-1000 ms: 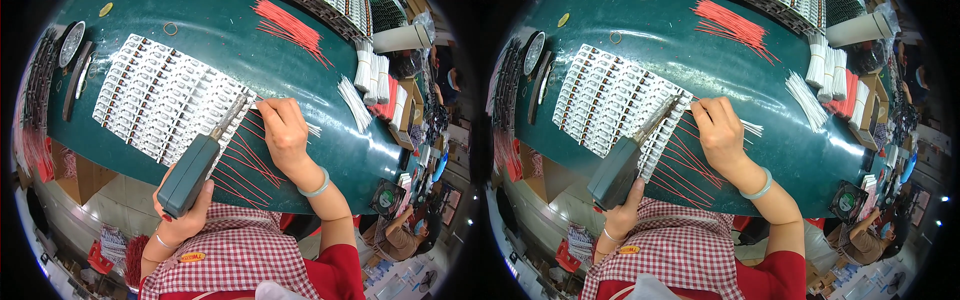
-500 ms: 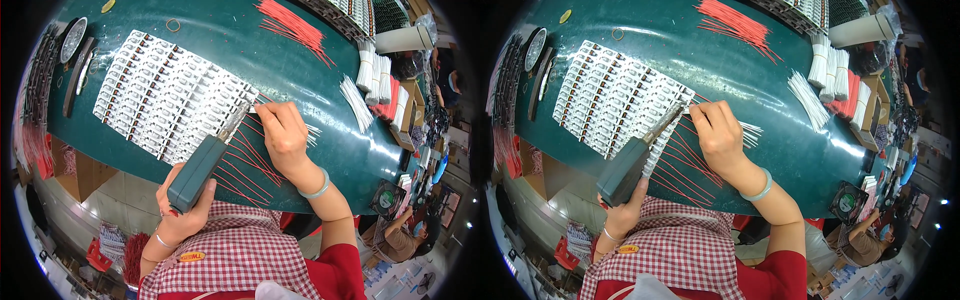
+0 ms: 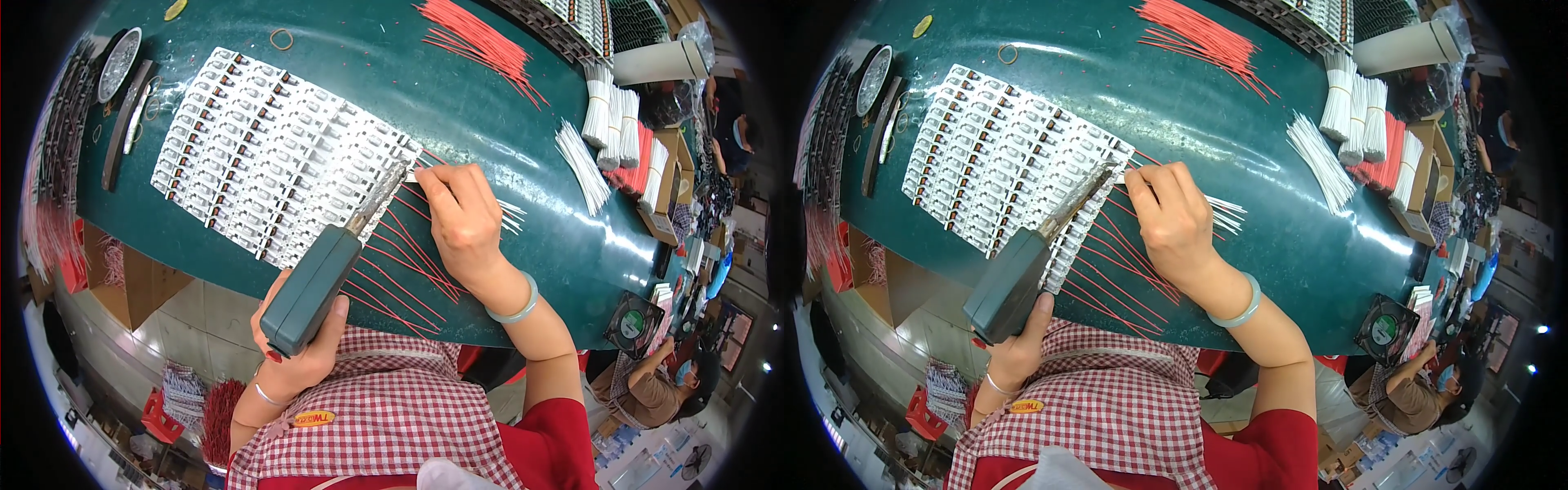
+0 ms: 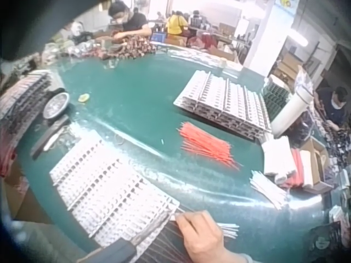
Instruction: The person places an assembled panel into a box, sets a new panel on the table, and inserts individual wires into the panel slots, bonding them using a handheld heating tool.
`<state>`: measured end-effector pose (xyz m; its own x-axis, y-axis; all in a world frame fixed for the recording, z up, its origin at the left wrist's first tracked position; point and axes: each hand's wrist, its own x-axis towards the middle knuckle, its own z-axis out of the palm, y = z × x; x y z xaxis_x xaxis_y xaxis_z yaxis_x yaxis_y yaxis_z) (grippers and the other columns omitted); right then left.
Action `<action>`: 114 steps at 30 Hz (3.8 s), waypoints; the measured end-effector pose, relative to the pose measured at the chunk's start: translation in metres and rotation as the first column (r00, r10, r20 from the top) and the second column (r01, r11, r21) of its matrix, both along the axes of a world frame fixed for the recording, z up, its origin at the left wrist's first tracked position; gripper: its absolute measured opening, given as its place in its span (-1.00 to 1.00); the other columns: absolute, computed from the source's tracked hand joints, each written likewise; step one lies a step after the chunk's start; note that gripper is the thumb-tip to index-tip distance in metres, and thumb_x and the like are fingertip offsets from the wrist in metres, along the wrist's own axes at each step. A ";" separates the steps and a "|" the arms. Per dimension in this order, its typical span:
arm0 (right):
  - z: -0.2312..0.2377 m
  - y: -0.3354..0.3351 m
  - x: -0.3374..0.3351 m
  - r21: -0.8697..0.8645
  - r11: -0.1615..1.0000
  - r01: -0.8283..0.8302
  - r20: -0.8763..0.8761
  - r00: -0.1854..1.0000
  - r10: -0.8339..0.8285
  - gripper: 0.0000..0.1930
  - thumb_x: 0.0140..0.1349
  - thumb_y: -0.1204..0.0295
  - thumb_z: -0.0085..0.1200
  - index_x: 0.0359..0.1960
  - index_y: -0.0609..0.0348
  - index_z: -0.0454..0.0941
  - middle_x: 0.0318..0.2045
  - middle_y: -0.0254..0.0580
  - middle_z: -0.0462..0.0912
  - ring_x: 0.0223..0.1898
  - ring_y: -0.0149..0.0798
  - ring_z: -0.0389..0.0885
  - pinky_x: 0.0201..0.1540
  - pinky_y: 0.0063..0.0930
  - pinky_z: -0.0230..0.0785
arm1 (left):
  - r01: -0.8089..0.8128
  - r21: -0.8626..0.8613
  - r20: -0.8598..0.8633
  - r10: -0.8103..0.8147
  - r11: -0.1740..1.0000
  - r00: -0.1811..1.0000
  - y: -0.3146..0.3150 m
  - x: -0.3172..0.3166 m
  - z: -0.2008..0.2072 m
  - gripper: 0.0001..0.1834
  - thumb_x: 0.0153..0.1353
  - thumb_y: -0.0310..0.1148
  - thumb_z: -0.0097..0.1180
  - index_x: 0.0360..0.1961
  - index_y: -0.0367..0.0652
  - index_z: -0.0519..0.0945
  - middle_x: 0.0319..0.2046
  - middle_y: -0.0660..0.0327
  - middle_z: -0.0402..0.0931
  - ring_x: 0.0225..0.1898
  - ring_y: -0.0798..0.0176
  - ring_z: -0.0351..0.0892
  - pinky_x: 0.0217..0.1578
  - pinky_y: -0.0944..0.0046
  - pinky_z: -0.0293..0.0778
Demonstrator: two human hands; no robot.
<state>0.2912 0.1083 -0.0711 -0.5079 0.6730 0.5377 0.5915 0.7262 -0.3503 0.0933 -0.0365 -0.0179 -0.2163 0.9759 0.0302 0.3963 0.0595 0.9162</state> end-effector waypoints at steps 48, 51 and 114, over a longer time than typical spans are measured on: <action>0.001 -0.009 -0.001 0.028 0.998 -0.051 -0.014 0.999 0.051 -0.69 -0.06 0.62 0.17 -0.19 0.41 0.62 -0.31 -0.12 0.62 -0.35 -0.16 0.55 -0.37 -0.37 0.46 | -0.063 -0.021 0.000 0.063 0.998 0.998 -0.014 0.008 -0.003 -0.80 0.02 -0.64 0.33 -0.27 -0.38 0.67 -0.34 0.06 0.63 -0.42 0.17 0.62 -0.39 0.30 0.52; 0.002 -0.009 -0.001 0.021 0.998 -0.051 0.002 0.999 0.051 -0.68 -0.05 0.61 0.15 -0.18 0.40 0.62 -0.30 -0.12 0.61 -0.34 -0.15 0.55 -0.37 -0.36 0.46 | -0.041 -0.015 -0.041 0.040 0.999 0.998 -0.011 0.008 -0.002 -0.82 0.02 -0.66 0.32 -0.29 -0.37 0.66 -0.36 0.07 0.62 -0.41 0.16 0.62 -0.39 0.29 0.52; 0.007 -0.033 -0.008 0.037 0.997 -0.063 0.008 0.998 0.062 -0.65 -0.08 0.67 0.21 -0.16 0.39 0.64 -0.31 -0.11 0.65 -0.35 -0.17 0.58 -0.40 -0.40 0.47 | -0.044 0.022 -0.110 0.046 0.999 0.993 -0.046 -0.001 -0.010 -0.74 0.02 -0.62 0.33 -0.20 -0.39 0.67 -0.26 0.01 0.65 -0.33 0.08 0.67 -0.33 0.27 0.55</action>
